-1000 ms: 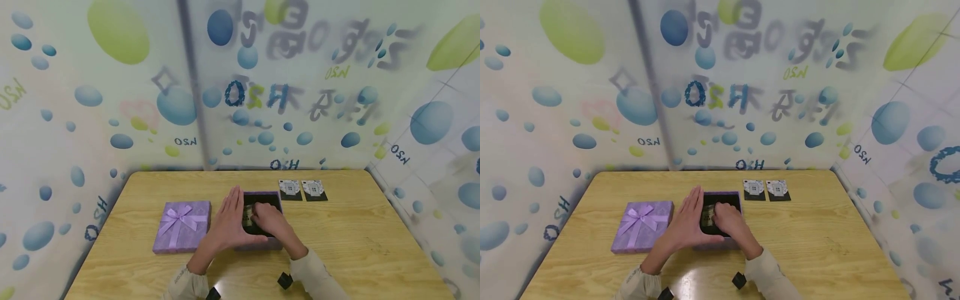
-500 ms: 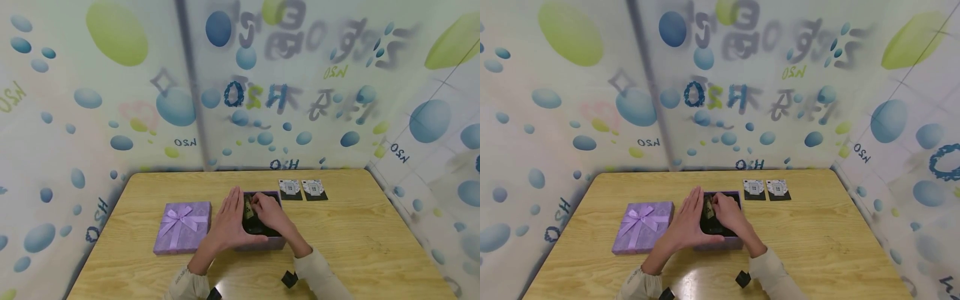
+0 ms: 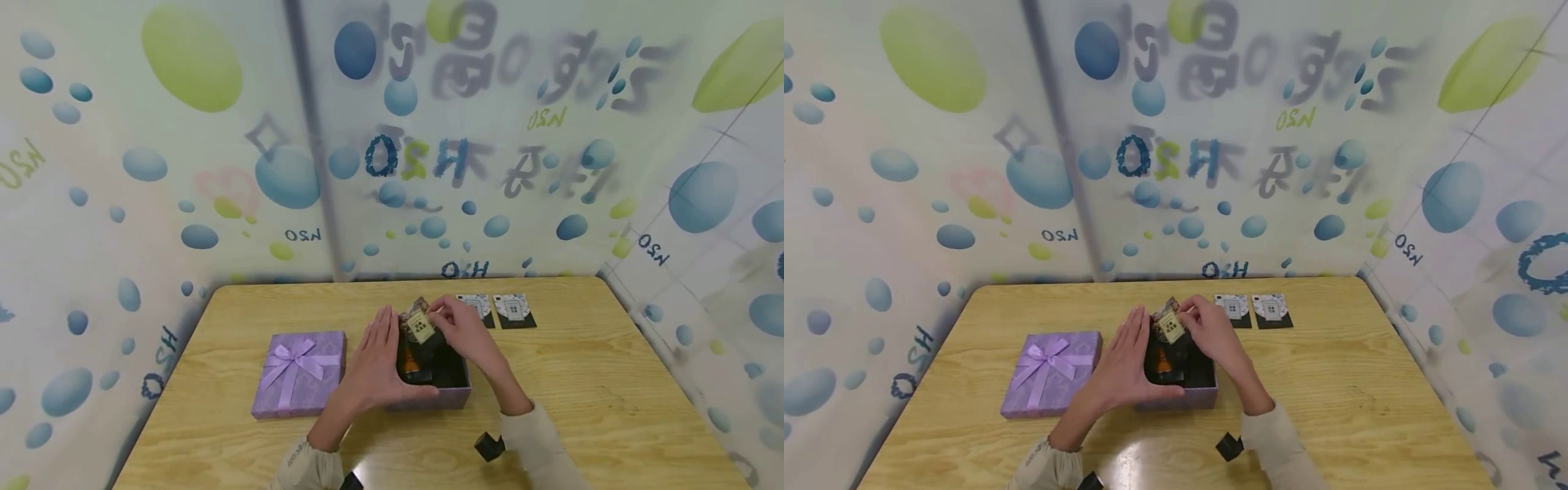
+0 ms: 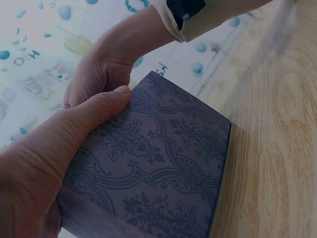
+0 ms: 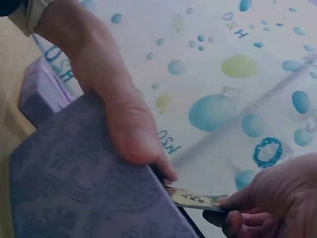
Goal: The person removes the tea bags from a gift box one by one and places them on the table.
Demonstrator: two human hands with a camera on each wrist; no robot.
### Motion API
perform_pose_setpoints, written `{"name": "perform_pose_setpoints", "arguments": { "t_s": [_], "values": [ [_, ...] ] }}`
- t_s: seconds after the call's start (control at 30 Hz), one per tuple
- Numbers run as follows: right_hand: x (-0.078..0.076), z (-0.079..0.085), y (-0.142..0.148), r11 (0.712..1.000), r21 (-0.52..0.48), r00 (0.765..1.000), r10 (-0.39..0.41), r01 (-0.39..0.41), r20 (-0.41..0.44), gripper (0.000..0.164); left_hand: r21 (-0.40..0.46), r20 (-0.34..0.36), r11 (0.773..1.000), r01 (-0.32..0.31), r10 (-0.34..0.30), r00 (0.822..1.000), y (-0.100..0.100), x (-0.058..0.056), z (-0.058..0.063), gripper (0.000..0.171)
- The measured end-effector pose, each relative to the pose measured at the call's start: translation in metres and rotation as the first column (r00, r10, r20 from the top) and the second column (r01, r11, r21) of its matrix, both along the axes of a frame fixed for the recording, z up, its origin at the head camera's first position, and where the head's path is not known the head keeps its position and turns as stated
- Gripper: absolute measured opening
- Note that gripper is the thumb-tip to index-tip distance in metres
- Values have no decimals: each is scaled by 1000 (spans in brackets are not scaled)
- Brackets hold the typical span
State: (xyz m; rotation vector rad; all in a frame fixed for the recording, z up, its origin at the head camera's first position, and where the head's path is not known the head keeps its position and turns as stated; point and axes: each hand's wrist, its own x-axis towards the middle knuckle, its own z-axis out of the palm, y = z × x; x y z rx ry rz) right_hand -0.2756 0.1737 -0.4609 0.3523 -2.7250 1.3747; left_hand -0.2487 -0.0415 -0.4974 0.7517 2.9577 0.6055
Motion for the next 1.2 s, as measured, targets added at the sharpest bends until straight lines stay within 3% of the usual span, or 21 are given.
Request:
{"name": "perform_pose_setpoints", "arguments": {
  "t_s": [0.37,0.5,0.93,1.2],
  "values": [
    [-7,5,32,989,-146,993,27,-10,115,19,10,6,1000,-8,7,1000,0,1,-2,153],
    [-10,6,47,989,-150,991,16,5,136,24,10,10,1000,-10,10,1000,1,1,0,154],
    [-19,2,103,982,-63,977,-167,176,129,29,-10,12,1000,-5,5,1000,0,1,1,153],
    [-21,-12,142,941,7,938,-337,338,81,38,-8,9,1000,-7,7,1000,0,1,1,153]
  ]
}}
